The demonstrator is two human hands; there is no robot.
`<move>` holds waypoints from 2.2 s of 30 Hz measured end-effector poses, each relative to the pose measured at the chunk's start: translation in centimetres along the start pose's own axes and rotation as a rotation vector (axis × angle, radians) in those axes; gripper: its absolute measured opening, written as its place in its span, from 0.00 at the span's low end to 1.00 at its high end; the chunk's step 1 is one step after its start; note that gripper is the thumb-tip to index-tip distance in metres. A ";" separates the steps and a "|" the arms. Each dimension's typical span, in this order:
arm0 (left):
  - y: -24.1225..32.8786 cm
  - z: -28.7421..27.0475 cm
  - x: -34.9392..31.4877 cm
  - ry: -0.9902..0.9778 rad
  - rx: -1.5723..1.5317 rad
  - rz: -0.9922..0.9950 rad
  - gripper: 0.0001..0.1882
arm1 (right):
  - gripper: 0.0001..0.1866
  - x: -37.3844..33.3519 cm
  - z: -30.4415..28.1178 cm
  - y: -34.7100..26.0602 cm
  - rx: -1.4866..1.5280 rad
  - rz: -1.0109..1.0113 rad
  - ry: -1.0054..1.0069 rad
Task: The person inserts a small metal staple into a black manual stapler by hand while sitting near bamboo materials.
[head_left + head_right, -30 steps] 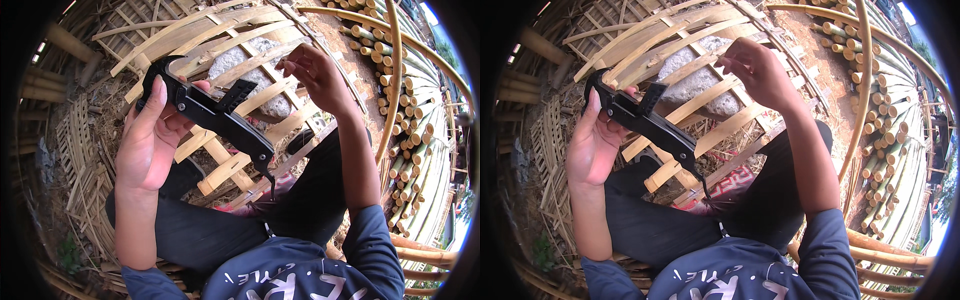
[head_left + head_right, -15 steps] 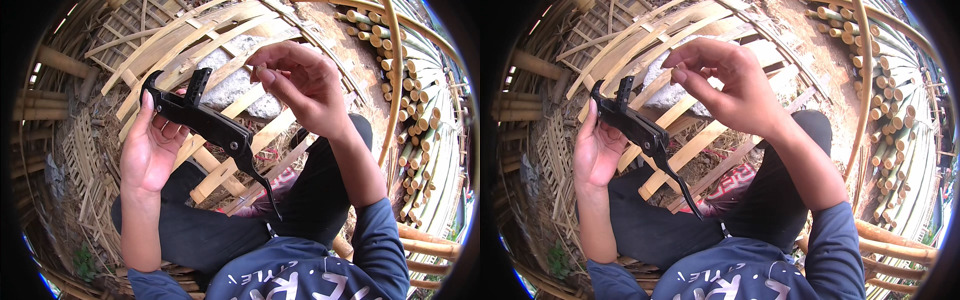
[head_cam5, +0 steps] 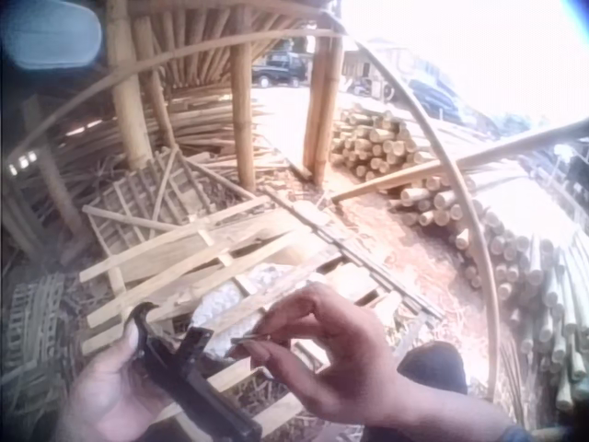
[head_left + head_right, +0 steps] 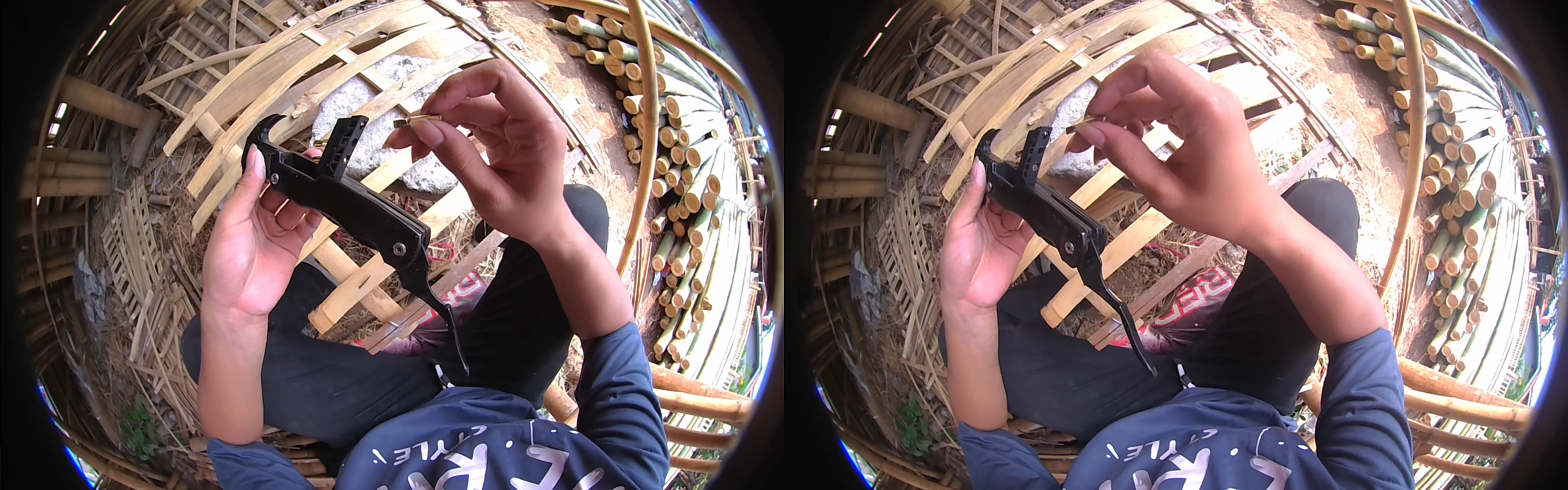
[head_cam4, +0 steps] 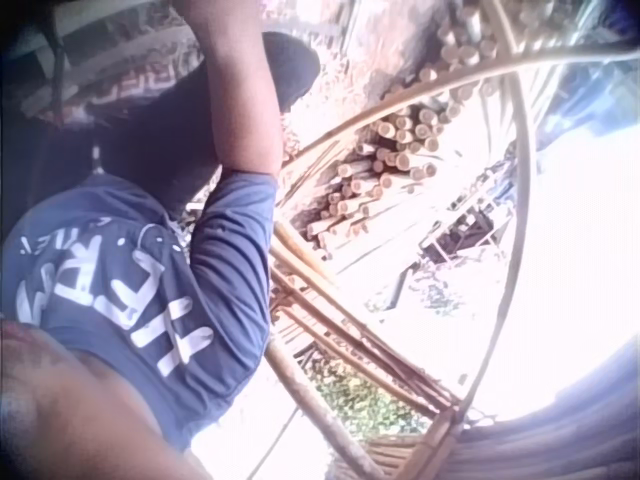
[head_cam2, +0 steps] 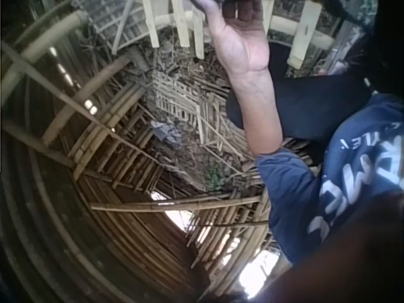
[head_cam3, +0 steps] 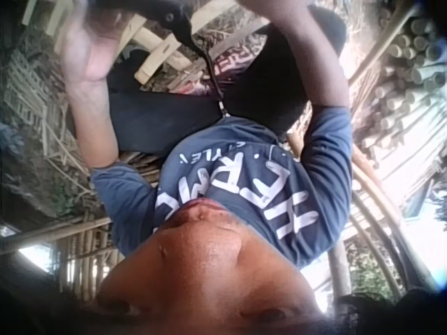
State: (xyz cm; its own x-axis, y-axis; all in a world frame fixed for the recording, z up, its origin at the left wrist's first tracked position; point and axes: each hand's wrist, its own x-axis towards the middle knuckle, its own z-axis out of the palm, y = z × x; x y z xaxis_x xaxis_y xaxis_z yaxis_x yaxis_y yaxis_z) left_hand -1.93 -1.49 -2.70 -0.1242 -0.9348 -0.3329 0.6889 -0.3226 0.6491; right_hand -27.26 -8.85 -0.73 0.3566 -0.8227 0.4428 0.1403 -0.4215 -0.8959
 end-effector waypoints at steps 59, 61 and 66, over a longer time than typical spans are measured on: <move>-0.1 0.9 -0.7 -0.001 -0.024 0.009 0.22 | 0.11 -0.5 1.7 1.8 -0.198 -0.246 0.142; -0.2 0.8 -0.7 -0.024 -0.034 0.015 0.21 | 0.11 -0.6 1.6 1.9 -0.199 -0.245 0.143; 0.0 0.2 -0.6 -0.046 -0.059 0.028 0.20 | 0.10 -0.6 1.4 1.9 -0.218 -0.256 0.141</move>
State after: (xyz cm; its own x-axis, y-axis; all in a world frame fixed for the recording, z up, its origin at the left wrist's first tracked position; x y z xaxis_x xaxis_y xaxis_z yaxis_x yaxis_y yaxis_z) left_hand -1.97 -0.94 -2.33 -0.1364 -0.9495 -0.2826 0.7333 -0.2886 0.6156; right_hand -25.89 -8.63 -2.76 0.2028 -0.7182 0.6657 0.0034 -0.6793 -0.7339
